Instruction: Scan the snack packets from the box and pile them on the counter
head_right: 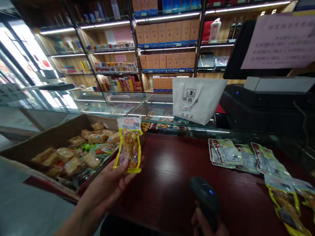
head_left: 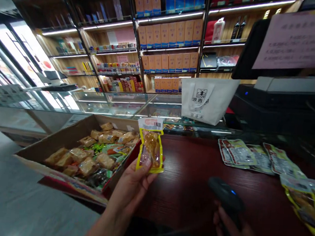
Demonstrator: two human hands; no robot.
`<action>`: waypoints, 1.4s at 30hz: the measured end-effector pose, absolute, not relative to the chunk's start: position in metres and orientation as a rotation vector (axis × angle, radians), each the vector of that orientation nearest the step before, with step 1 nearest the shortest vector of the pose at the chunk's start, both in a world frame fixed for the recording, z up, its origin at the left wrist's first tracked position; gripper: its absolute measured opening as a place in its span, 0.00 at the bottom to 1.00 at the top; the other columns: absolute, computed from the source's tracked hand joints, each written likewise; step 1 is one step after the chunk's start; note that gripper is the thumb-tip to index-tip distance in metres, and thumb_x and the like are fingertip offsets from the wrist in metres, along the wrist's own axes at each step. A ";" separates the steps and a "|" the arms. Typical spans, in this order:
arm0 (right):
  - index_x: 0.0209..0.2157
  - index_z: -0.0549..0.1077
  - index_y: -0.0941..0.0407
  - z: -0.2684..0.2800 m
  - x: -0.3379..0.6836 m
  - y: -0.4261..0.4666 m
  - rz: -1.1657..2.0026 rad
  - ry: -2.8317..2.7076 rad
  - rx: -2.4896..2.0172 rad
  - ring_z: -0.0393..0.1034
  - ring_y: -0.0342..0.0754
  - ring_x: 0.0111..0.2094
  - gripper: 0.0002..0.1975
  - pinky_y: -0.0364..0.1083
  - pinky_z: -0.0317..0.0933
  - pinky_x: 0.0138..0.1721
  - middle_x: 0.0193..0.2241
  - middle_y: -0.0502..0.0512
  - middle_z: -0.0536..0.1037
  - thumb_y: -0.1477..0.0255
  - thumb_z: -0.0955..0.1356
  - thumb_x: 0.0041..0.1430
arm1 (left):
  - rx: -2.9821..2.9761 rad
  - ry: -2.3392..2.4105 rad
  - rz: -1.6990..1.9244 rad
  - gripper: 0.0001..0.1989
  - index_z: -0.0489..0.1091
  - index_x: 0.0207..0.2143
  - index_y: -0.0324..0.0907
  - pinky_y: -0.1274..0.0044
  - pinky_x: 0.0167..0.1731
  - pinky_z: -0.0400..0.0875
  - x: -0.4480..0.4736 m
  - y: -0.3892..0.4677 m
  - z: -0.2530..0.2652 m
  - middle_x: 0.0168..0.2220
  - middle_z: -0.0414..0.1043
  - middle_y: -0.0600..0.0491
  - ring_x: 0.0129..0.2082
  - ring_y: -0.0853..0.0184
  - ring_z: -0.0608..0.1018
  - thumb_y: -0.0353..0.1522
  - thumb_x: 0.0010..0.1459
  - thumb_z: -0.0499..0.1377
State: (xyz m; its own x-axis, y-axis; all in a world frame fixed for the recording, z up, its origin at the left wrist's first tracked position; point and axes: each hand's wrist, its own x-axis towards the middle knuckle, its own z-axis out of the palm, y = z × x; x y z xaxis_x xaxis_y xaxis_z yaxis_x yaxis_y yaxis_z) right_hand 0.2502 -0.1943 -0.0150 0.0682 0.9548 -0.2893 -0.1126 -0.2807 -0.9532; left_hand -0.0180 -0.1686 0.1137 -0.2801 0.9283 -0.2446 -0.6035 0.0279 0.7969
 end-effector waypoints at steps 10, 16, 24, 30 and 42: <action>0.49 0.70 0.57 0.018 0.262 -0.208 1.260 -0.956 -1.350 0.65 0.44 0.21 0.29 0.43 0.61 0.25 0.26 0.49 0.77 0.48 0.70 0.59 | 0.400 0.972 1.451 0.21 0.77 0.40 0.38 0.72 0.44 0.80 0.063 -0.165 0.051 0.43 0.82 0.45 0.41 0.60 0.83 0.32 0.41 0.76; 0.34 0.74 0.56 0.052 0.254 -0.217 1.207 -1.065 -1.288 0.65 0.45 0.21 0.23 0.44 0.60 0.25 0.19 0.47 0.72 0.48 0.68 0.61 | 0.473 1.038 1.423 0.22 0.79 0.40 0.40 0.72 0.44 0.78 0.086 -0.167 0.038 0.42 0.82 0.47 0.41 0.60 0.83 0.38 0.42 0.75; 0.32 0.72 0.55 0.071 0.236 -0.219 1.242 -1.181 -1.224 0.64 0.45 0.22 0.22 0.44 0.60 0.26 0.19 0.47 0.71 0.50 0.67 0.63 | 0.497 1.067 1.386 0.24 0.80 0.42 0.41 0.74 0.37 0.76 0.107 -0.172 0.031 0.37 0.82 0.49 0.35 0.60 0.83 0.39 0.43 0.75; 0.33 0.72 0.56 0.072 0.235 -0.219 1.245 -1.155 -1.212 0.65 0.44 0.21 0.22 0.43 0.60 0.27 0.19 0.46 0.70 0.50 0.67 0.64 | 0.524 1.092 1.361 0.20 0.79 0.41 0.42 0.77 0.31 0.74 0.112 -0.175 0.031 0.34 0.82 0.51 0.30 0.64 0.82 0.40 0.46 0.73; 0.32 0.72 0.55 0.071 0.241 -0.219 1.206 -1.159 -1.235 0.66 0.44 0.21 0.21 0.44 0.61 0.26 0.18 0.46 0.71 0.50 0.66 0.64 | 0.544 1.109 1.380 0.23 0.80 0.43 0.41 0.72 0.41 0.76 0.117 -0.174 0.027 0.37 0.82 0.48 0.38 0.58 0.83 0.40 0.44 0.74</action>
